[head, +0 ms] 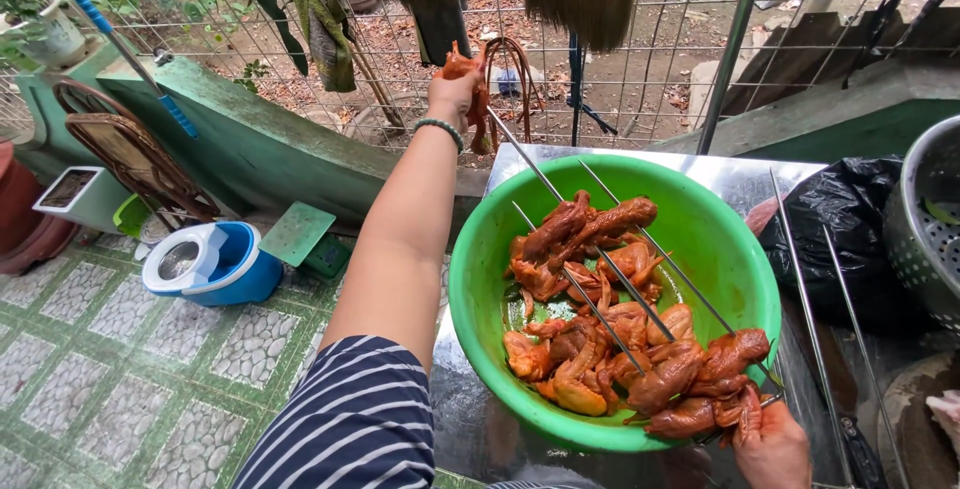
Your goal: Seasoning whole plucked birds in a bowl and then skewering them onto metal rods for grilling.
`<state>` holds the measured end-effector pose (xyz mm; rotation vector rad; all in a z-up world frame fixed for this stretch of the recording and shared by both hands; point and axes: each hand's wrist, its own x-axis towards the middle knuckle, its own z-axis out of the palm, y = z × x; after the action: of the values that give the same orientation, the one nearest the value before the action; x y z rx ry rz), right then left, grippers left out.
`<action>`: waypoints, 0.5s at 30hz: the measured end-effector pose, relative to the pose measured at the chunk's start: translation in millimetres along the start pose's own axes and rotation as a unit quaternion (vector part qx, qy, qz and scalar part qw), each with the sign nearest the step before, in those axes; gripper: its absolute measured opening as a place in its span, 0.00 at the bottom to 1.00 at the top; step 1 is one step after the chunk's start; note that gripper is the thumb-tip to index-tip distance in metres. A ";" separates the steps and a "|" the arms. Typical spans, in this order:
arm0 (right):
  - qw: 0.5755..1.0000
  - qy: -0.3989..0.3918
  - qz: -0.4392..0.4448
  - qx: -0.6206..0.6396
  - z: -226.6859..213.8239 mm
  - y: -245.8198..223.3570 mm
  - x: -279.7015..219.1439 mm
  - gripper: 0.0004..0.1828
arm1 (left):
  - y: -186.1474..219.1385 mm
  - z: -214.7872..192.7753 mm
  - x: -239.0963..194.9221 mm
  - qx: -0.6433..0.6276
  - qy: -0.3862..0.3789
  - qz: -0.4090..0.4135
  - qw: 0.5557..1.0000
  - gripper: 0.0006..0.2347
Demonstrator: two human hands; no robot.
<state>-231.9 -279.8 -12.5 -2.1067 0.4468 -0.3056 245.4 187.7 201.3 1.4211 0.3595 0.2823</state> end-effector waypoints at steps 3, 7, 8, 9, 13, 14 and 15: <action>0.999 -0.006 0.017 -0.039 -0.6 2.4 0.4 0.20 | 1.5 -3.2 -15.7 -0.038 -0.036 -0.024 0.998 0.18; 0.997 -0.015 0.032 -0.065 -2.3 -6.3 -0.3 0.21 | -16.1 2.8 -9.4 -0.010 -0.089 0.035 0.995 0.17; 0.998 -0.014 0.028 -0.054 -2.4 -9.9 -0.9 0.20 | -22.4 6.0 -5.5 -0.012 -0.095 0.071 0.993 0.18; 0.998 -0.014 0.029 -0.055 -2.7 -7.9 -1.4 0.20 | -20.9 8.3 -8.4 -0.012 -0.096 0.070 0.993 0.18; 1.000 -0.011 0.022 -0.013 1.0 1.4 -2.6 0.21 | -13.8 15.8 -17.0 0.005 -0.121 0.120 0.985 0.17; 1.000 -0.012 0.026 -0.001 2.4 4.4 -2.8 0.21 | -12.4 18.0 -18.7 -0.014 -0.132 0.127 0.983 0.16; 1.000 -0.012 0.026 -0.001 1.3 1.3 -3.1 0.21 | -2.3 19.0 -31.6 -0.014 -0.132 0.126 0.983 0.16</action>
<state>-234.4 -278.1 -14.4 -2.0951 0.4876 -0.2493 224.2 157.5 203.4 1.4565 -0.0425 0.2980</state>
